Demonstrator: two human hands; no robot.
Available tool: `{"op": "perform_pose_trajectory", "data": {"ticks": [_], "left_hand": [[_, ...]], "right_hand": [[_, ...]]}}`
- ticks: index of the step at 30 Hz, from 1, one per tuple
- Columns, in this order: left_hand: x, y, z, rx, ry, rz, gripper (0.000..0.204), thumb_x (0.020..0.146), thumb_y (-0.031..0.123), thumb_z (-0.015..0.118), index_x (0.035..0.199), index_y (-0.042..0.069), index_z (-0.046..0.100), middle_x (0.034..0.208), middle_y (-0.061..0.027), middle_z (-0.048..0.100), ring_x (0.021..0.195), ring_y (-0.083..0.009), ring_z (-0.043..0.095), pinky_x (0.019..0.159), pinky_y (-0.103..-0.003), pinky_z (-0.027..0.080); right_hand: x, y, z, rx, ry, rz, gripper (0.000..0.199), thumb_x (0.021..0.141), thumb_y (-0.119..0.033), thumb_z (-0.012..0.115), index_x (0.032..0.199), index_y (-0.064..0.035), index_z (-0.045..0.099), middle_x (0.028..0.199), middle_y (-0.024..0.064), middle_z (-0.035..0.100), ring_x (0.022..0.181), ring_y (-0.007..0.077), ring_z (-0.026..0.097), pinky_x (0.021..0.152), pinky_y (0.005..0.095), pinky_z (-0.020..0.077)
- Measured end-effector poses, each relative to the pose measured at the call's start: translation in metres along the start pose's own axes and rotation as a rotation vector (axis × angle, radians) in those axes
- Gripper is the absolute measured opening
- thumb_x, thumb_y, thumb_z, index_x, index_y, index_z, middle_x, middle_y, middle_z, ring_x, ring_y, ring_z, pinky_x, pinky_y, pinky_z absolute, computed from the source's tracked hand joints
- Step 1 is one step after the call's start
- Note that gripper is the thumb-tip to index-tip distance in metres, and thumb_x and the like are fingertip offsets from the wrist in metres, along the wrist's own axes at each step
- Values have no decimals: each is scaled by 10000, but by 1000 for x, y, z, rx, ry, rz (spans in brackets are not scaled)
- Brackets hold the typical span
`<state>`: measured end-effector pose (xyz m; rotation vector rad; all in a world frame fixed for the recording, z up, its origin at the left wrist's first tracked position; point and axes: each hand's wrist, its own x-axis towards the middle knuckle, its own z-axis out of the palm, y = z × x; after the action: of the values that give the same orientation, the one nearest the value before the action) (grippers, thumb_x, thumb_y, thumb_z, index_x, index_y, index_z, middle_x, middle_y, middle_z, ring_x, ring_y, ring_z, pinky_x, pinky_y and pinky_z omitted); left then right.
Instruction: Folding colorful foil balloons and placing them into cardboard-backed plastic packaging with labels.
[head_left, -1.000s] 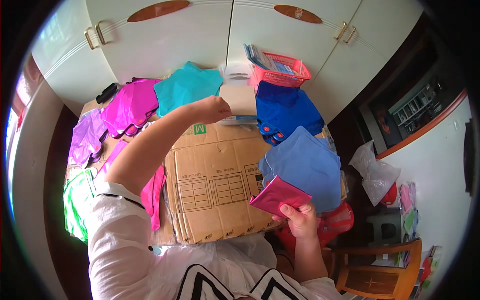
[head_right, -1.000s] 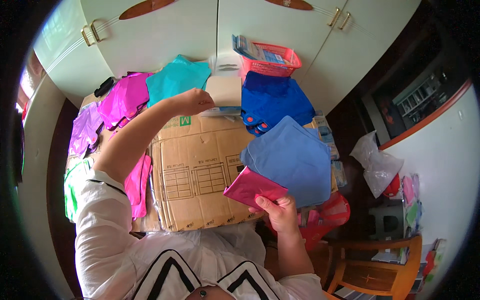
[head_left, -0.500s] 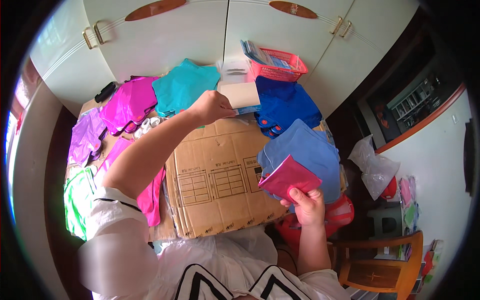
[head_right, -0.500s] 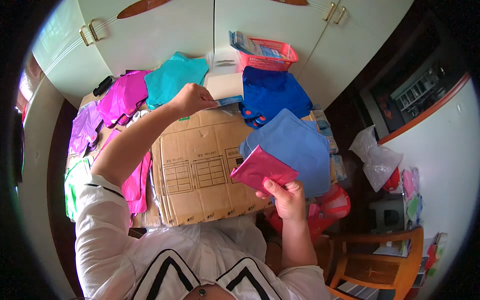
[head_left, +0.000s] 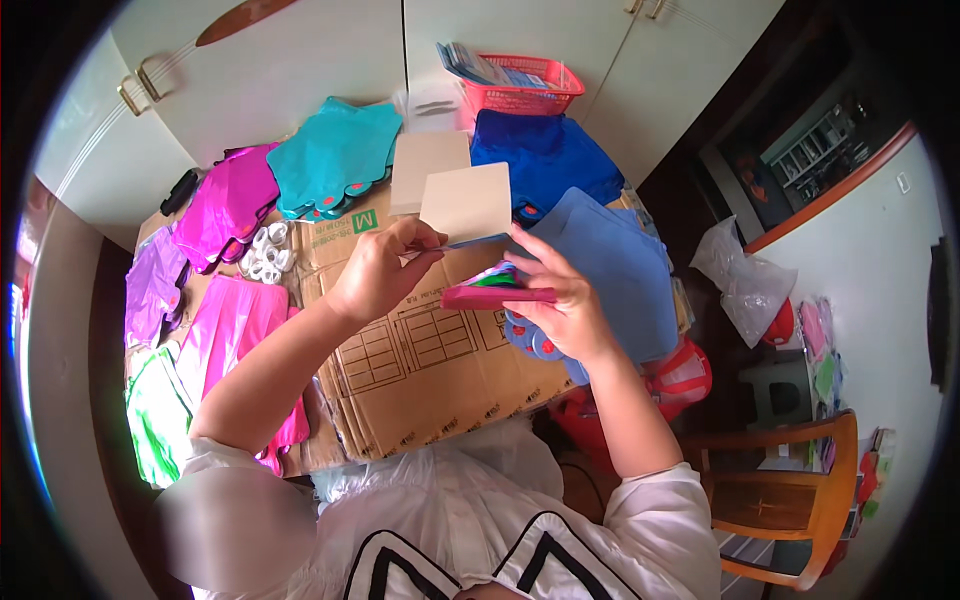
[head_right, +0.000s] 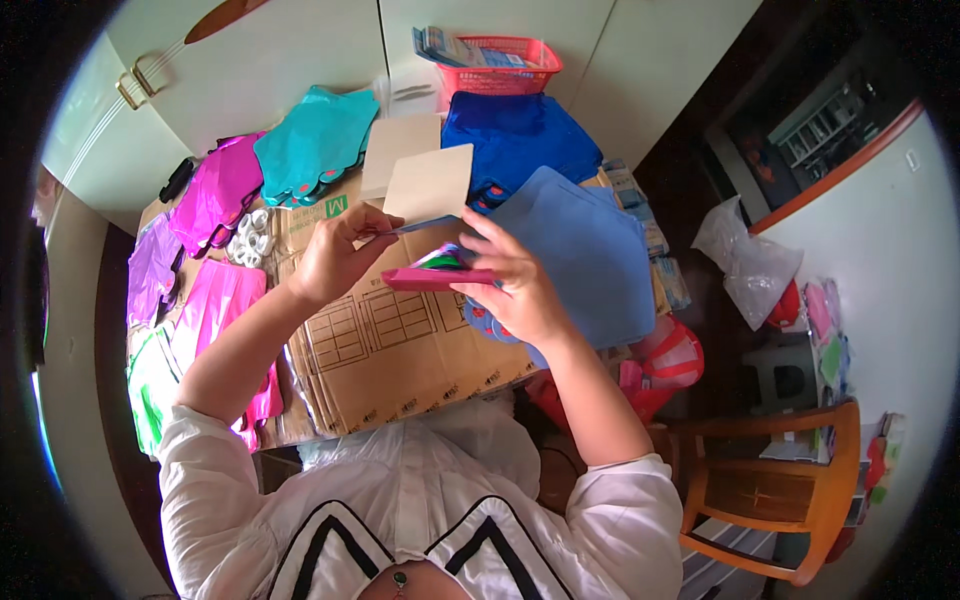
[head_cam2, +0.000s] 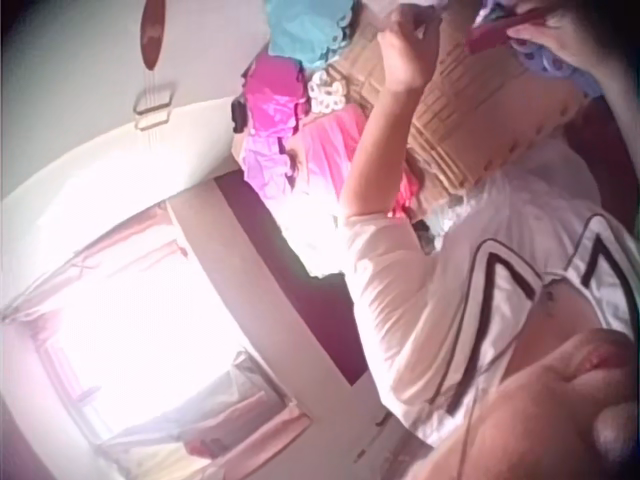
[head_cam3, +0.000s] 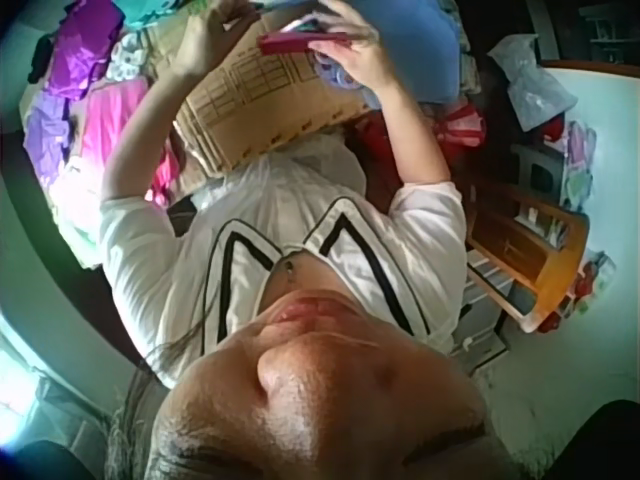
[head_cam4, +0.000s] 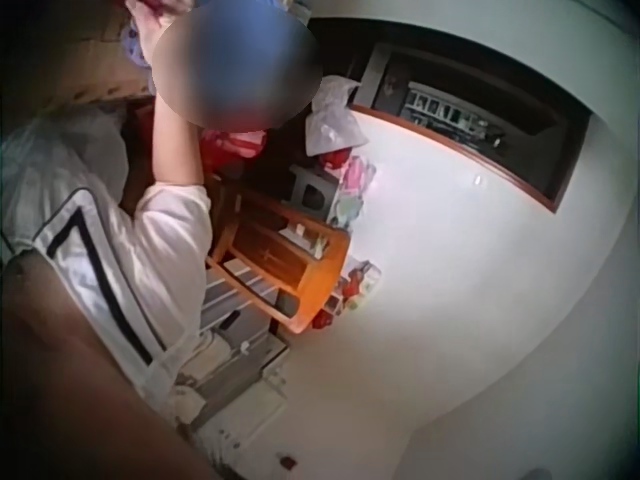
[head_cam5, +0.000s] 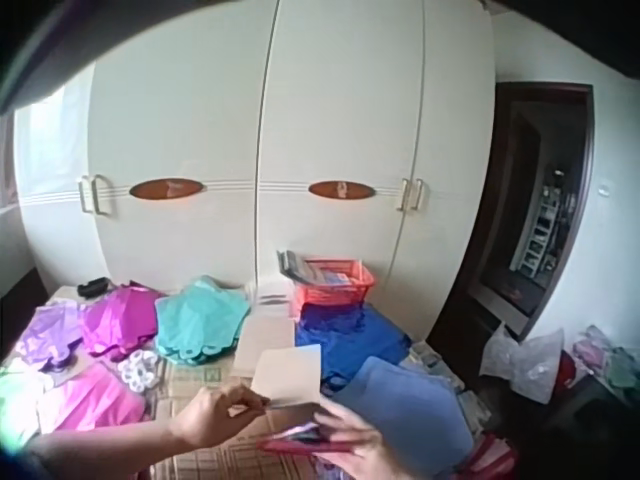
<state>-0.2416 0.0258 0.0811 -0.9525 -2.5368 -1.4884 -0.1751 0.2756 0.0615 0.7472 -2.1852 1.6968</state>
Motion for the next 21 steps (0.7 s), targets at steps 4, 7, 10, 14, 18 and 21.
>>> {"op": "perform_pose_trajectory", "data": {"ticks": [4,7,10,14,18,21], "left_hand": [[-1,-4,-6,-67,-90,-67,98,872,-9,641,944,-28,578,1043,-125,687,982,-183,668,865,-292,534],[1,-3,-8,-48,-149,-8,130,877,-6,638,1001,-28,604,1064,-119,684,989,-176,660,868,-285,526],[6,3,-18,-26,-205,71,190,875,23,650,1061,-15,635,1078,-112,683,996,-167,651,873,-291,515],[14,-6,-38,-241,-273,-10,261,870,85,679,1118,7,658,1099,-79,680,967,-136,638,858,-276,506],[19,-11,-37,-510,-300,-112,275,868,137,708,1115,24,672,1081,-37,676,941,-94,612,858,-259,496],[24,-7,-25,-582,-289,-110,243,870,175,714,1069,38,699,964,-4,684,837,-51,588,746,-233,493]], "right_hand": [[11,5,4,-99,-11,-96,203,713,81,730,878,18,630,1406,194,455,1123,334,607,875,374,534],[14,5,3,-148,-24,-118,204,716,107,691,893,15,651,1266,174,577,999,291,654,816,338,541],[21,8,2,-124,16,-65,126,773,49,689,893,13,678,1044,125,688,860,199,666,761,286,520],[18,8,-21,-11,100,80,147,807,-20,717,949,17,704,986,98,700,878,156,653,776,273,514],[8,16,-34,129,168,161,122,817,-55,741,932,-19,721,951,50,700,852,116,633,763,264,509],[4,18,-35,189,172,177,129,816,-63,747,937,-26,723,929,39,697,842,108,627,762,255,506]]}}
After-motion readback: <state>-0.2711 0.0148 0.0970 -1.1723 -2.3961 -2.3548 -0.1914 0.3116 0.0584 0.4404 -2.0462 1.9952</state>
